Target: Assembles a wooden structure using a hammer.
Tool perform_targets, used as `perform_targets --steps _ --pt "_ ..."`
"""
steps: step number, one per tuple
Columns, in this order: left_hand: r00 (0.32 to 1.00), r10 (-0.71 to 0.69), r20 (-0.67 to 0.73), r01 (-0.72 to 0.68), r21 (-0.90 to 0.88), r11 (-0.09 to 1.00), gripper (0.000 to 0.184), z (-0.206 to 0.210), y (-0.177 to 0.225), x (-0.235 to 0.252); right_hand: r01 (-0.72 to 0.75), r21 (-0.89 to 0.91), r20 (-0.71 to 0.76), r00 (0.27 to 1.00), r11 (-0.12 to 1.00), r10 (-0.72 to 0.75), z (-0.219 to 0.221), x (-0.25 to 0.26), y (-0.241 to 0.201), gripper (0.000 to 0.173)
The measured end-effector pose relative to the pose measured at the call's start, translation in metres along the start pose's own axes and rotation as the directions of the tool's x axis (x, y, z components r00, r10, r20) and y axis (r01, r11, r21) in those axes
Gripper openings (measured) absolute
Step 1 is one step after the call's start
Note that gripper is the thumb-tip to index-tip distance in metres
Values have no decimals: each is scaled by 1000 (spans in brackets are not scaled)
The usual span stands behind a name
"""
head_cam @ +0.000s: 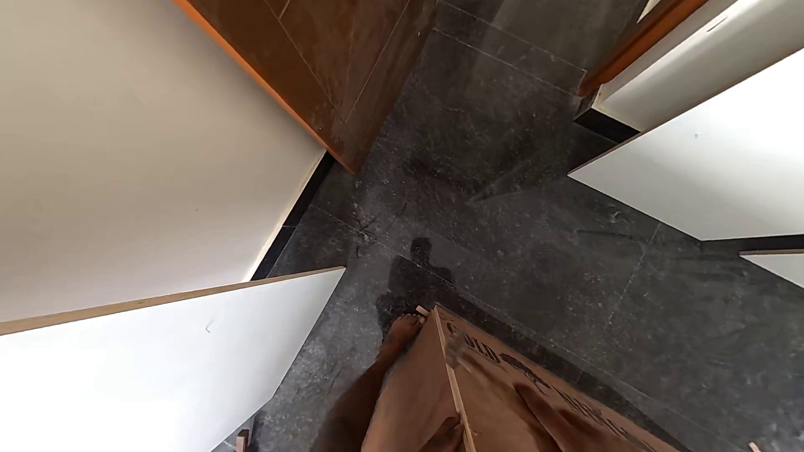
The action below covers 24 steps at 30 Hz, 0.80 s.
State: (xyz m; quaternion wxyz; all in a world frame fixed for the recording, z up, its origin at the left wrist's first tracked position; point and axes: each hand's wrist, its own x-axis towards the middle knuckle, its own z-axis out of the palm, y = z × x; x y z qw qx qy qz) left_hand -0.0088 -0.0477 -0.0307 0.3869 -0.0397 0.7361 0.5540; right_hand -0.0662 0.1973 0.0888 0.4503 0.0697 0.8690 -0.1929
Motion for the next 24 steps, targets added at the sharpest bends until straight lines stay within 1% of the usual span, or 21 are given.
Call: perform_targets --steps 2,3,4,6,7,8,10,12,13,14,15,16,17,18,19,20,21,23,24 --pt "999 -11 33 12 -53 999 92 -8 -10 6 3 -131 180 983 991 21 -10 61 -24 51" --pt "999 -24 43 27 -72 997 94 -13 -17 7 8 -188 293 955 982 48 -14 87 -40 51" --pt "997 -50 63 54 -61 997 90 -18 -23 8 33 -228 390 919 973 60 -16 109 -53 50" --pt "981 -146 131 146 14 989 77 -29 -20 16 97 -283 495 867 954 58 -12 140 -67 47" --pt "968 -178 174 172 49 984 72 -32 -21 25 121 -304 520 852 945 58 -8 150 -69 44" --pt "961 -180 212 167 77 983 69 -30 -28 33 142 -335 538 840 931 66 -3 155 -69 42" --pt "964 -121 237 100 96 990 67 -19 -42 40 155 -385 560 823 910 97 9 161 -66 40" --pt "975 -79 210 66 69 995 66 -14 -46 39 136 -414 575 806 900 143 10 163 -67 39" --pt "979 -79 190 71 45 996 61 -14 -45 38 119 -411 569 808 904 153 7 164 -67 40" --pt "983 -102 156 101 12 995 54 -16 -44 36 99 -396 559 815 913 154 5 164 -65 41" --pt "983 -158 96 161 -35 986 43 -19 -41 36 71 -374 547 822 925 159 1 164 -62 42" --pt "969 -243 39 245 -93 965 32 -22 -38 41 32 -344 528 833 938 165 -3 164 -57 43" --pt "941 -339 16 335 -204 920 24 -27 -35 49 -15 -300 504 846 954 172 -6 163 -51 44" --pt "903 -427 48 414 -362 835 20 -33 -30 59 -66 -233 482 859 970 174 -8 161 -44 45" --pt "870 -477 121 467 -512 721 24 -41 -24 70 -125 -125 458 873 984 169 -10 159 -36 47" --pt "856 -472 210 493 -604 626 36 -48 -15 82 -180 23 434 888 983 153 -8 157 -27 49" --pt "858 -426 286 503 -636 586 51 -53 -5 94 -221 198 414 902 955 123 -5 155 -19 52" --pt "876 -294 383 479 -609 632 76 -54 11 116 -250 518 337 939 818 74 7 150 -10 58" --pt "877 -242 416 461 -585 667 87 -51 17 126 -252 632 290 954 733 78 12 146 -10 58"
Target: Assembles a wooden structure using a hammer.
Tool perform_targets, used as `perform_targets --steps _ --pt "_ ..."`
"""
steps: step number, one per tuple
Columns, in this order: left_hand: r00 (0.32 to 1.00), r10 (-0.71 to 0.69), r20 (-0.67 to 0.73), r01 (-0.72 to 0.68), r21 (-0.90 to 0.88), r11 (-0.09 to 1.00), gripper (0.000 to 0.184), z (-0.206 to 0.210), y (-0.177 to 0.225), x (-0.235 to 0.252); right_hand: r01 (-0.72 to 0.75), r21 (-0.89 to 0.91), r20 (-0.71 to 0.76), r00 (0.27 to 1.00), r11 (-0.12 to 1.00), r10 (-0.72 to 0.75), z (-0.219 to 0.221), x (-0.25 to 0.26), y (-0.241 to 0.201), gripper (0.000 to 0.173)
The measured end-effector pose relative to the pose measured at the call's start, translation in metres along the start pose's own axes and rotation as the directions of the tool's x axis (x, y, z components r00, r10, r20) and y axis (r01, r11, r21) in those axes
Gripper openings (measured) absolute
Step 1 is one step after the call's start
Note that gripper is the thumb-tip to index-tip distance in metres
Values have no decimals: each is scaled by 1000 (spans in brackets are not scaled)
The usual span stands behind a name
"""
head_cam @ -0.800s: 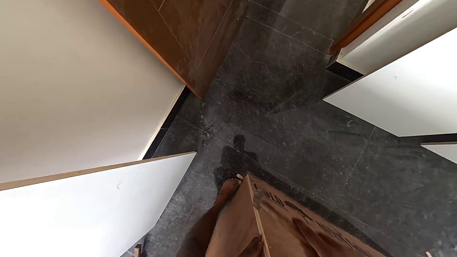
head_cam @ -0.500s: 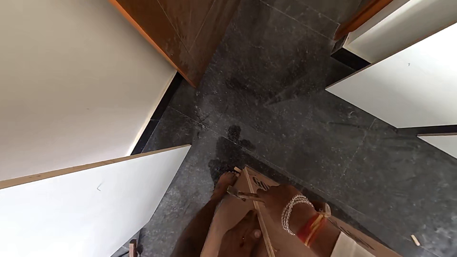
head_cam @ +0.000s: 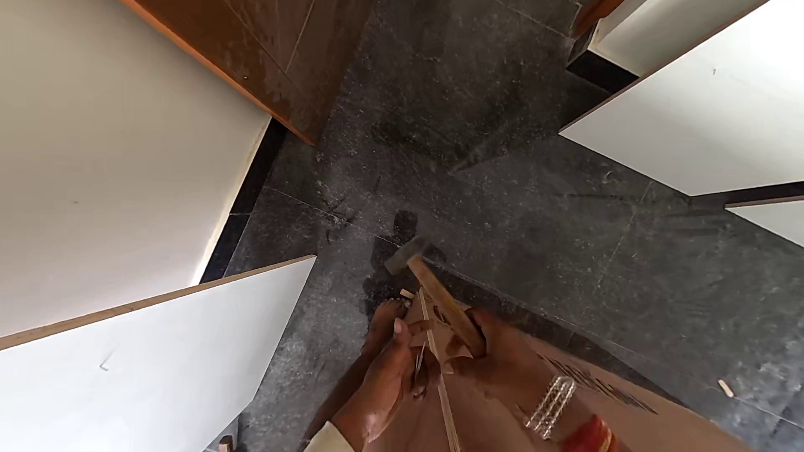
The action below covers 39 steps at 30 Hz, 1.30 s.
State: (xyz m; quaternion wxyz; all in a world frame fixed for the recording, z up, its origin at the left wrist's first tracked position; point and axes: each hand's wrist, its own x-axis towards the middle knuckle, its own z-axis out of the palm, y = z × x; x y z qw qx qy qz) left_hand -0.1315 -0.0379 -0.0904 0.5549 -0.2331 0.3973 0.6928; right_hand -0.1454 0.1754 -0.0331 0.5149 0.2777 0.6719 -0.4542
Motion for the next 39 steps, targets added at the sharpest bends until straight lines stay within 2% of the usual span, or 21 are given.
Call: perform_targets --steps 3,5,7,9,13,15,17,19,22,25,28,30,32,36,39 --pt "993 2 120 -14 94 995 109 18 11 15 67 225 -173 985 972 -28 10 -2 8 53" --pt "986 20 167 -51 180 982 105 32 15 20 108 327 -241 970 939 -27 7 1 16 49" --pt "985 39 169 -86 275 958 88 44 16 26 129 410 -263 965 903 -18 2 3 25 46" --pt "989 51 139 -98 353 930 81 52 13 31 120 399 -261 965 909 -13 -5 2 30 45" --pt "985 86 150 -154 528 835 94 65 6 38 88 198 -332 943 976 -18 -11 1 39 48" --pt "974 93 207 -187 503 844 96 67 5 40 89 162 -354 935 983 -26 -12 2 41 46" --pt "970 66 234 -165 434 886 86 61 7 44 96 197 -344 939 976 -23 -13 7 42 43" --pt "976 33 214 -112 367 923 76 51 10 48 137 384 -314 949 913 -11 -11 14 46 40" --pt "992 62 106 -101 407 908 63 43 15 49 209 706 -306 952 677 24 -2 18 46 38" --pt "991 103 -85 -48 501 864 44 47 22 50 241 838 -320 944 490 84 5 19 44 41" --pt "967 96 -236 28 474 880 32 54 25 53 213 878 -296 946 428 136 13 23 52 37" --pt "962 72 -264 58 455 888 34 54 20 54 171 880 -265 951 444 159 15 26 59 34" --pt "964 67 -256 78 518 852 37 43 11 58 95 831 -235 953 548 191 11 27 65 29" --pt "980 -63 -187 177 692 700 30 3 -13 73 -116 542 -167 956 832 242 -8 23 93 38" --pt "985 -85 -151 168 719 674 30 -11 -24 79 -188 326 -117 965 926 236 -22 9 107 40"
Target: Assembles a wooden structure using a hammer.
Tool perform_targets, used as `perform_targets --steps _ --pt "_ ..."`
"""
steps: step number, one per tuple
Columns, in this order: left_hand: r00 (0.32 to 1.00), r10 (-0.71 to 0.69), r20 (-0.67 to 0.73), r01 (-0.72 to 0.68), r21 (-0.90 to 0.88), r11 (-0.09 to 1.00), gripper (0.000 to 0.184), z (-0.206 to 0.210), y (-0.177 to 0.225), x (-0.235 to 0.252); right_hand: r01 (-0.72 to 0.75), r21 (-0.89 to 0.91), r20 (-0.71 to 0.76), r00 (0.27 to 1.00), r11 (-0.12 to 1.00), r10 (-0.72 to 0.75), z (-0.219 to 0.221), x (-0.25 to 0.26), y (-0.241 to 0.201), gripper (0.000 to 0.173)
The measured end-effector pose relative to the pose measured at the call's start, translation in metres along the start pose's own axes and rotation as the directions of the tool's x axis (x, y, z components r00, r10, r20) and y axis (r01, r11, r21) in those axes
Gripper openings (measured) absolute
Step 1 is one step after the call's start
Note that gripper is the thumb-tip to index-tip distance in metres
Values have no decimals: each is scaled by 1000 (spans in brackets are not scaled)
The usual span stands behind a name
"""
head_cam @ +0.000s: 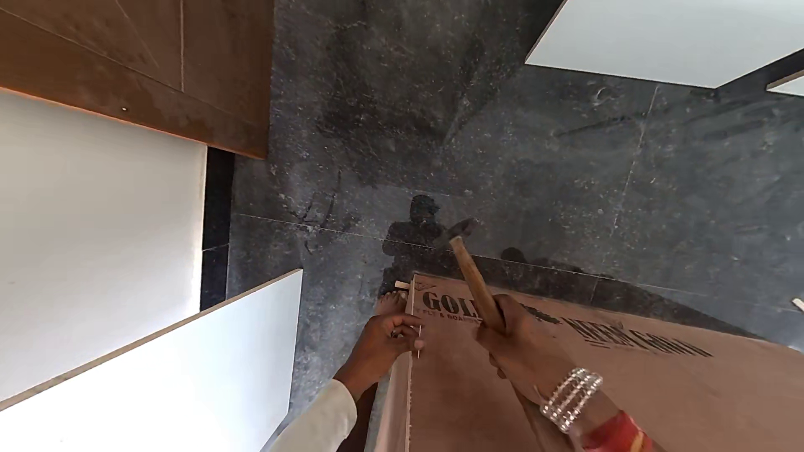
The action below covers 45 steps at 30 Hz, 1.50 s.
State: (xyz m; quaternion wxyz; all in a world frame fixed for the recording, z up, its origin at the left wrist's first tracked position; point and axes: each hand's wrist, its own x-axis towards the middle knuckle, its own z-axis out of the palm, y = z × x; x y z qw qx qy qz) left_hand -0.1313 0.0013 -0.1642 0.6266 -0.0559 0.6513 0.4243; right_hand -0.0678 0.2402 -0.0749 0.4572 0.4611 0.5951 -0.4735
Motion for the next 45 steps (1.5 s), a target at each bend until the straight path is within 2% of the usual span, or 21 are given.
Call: perform_targets --steps 3,5,7,8,10,13,17,21,26,29,34,38,41,45 --pt "998 15 56 -12 -46 999 36 1 -6 0 59 -182 22 998 982 -56 -16 -22 -2 47" --pt "994 15 111 -10 -49 999 41 1 -8 -2 186 -227 -3 982 956 -191 -22 -36 5 50" --pt "996 8 85 -4 -38 999 28 0 -7 -3 367 -186 -73 920 911 -385 -23 -41 26 55" --pt "999 -6 43 7 -23 1000 18 -2 -8 -2 403 -138 -88 905 905 -416 -23 -43 35 57" --pt "997 -64 -43 66 38 997 11 -5 -11 1 384 -84 -91 916 919 -391 -25 -43 46 55" --pt "990 -125 -67 131 96 987 10 -8 -7 5 298 -173 -71 947 939 -314 -31 -45 47 49" --pt "996 -75 -39 78 79 994 10 -7 -9 4 216 -296 5 974 931 -224 -38 -47 47 50" --pt "998 -59 -35 63 112 992 10 -7 -6 3 177 -321 94 984 930 -154 -36 -50 50 49" --pt "998 -62 24 52 289 956 12 -6 8 4 238 -403 74 971 884 -228 -32 -55 56 35" --pt "998 -61 9 56 282 958 12 -4 9 4 139 -455 115 989 879 -97 -38 -57 40 31" --pt "997 -73 -11 74 261 962 11 -3 6 2 86 -446 179 984 891 -5 -33 -45 39 47" --pt "997 -75 -14 76 257 963 11 -3 5 1 71 -497 213 976 865 42 -25 -38 35 39" --pt "998 -62 -31 67 239 969 9 -3 3 1 49 -582 263 956 812 131 -24 -39 23 39" --pt "999 -32 -17 36 239 970 11 -3 2 0 78 -531 203 979 844 37 -35 -42 20 37"
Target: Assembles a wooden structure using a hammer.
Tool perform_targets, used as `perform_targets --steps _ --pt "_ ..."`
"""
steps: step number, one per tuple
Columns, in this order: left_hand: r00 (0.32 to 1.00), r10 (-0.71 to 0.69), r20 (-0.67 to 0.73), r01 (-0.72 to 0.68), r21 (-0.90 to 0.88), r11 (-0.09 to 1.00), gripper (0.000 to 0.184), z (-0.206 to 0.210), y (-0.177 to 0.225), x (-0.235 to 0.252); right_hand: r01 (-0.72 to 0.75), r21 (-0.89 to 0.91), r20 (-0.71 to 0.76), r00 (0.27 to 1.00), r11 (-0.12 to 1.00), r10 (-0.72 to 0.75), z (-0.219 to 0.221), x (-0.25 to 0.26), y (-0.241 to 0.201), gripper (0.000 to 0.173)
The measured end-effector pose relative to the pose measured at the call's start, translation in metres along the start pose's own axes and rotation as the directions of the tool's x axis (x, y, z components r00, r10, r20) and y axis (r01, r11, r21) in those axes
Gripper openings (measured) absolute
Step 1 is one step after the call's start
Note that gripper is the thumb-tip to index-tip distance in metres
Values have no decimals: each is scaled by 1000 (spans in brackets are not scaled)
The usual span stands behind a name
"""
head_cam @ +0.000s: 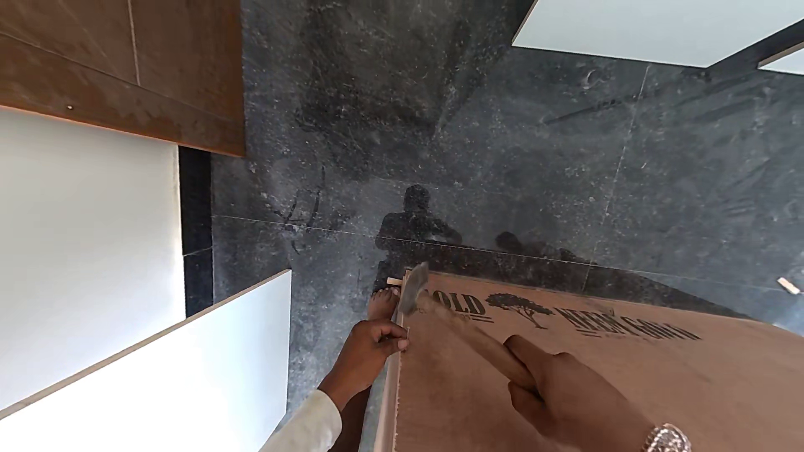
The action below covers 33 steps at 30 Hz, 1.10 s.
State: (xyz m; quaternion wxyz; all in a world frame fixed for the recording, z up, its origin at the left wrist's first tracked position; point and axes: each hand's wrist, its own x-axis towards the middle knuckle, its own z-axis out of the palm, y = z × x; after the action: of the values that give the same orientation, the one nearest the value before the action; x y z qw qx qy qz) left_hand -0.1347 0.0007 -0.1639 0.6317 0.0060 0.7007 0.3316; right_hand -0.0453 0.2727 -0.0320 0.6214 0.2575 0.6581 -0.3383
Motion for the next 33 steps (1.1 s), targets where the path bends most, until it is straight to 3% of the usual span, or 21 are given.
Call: perform_targets --steps 2,6,11,15,21,24,26,28,31,33 --pt "1000 7 3 -7 11 1000 11 0 1 1 -18 25 -51 999 1000 19 2 0 -3 38" --pt "999 33 -26 -32 20 999 11 3 0 -1 -91 -89 105 989 992 101 2 1 -9 40" --pt "995 97 10 -96 -52 994 25 -1 -9 -2 -71 -34 12 997 997 71 4 -2 -9 39" --pt "998 50 -45 -53 -81 995 11 2 -13 -2 -79 -113 100 991 990 90 6 -1 -13 37" --pt "993 101 -53 -107 -114 988 18 7 -15 -3 -31 27 -117 992 999 34 3 -6 -7 39" --pt "995 59 -78 -67 -105 992 9 8 -10 -2 -102 -65 49 993 993 105 8 -7 -15 39" --pt "995 49 -86 -58 -105 993 8 8 -9 -2 -114 -137 83 989 984 126 2 -8 -17 37" --pt "995 40 -91 -50 -114 992 10 9 -8 -2 -88 -103 -1 996 991 88 -5 -12 -16 36" --pt "994 41 -102 -54 -128 990 10 10 -10 -1 11 76 -287 958 997 12 5 -13 -10 39" --pt "994 30 -101 -44 -137 990 9 10 -11 -2 -16 55 -225 974 998 28 15 -14 -13 43"
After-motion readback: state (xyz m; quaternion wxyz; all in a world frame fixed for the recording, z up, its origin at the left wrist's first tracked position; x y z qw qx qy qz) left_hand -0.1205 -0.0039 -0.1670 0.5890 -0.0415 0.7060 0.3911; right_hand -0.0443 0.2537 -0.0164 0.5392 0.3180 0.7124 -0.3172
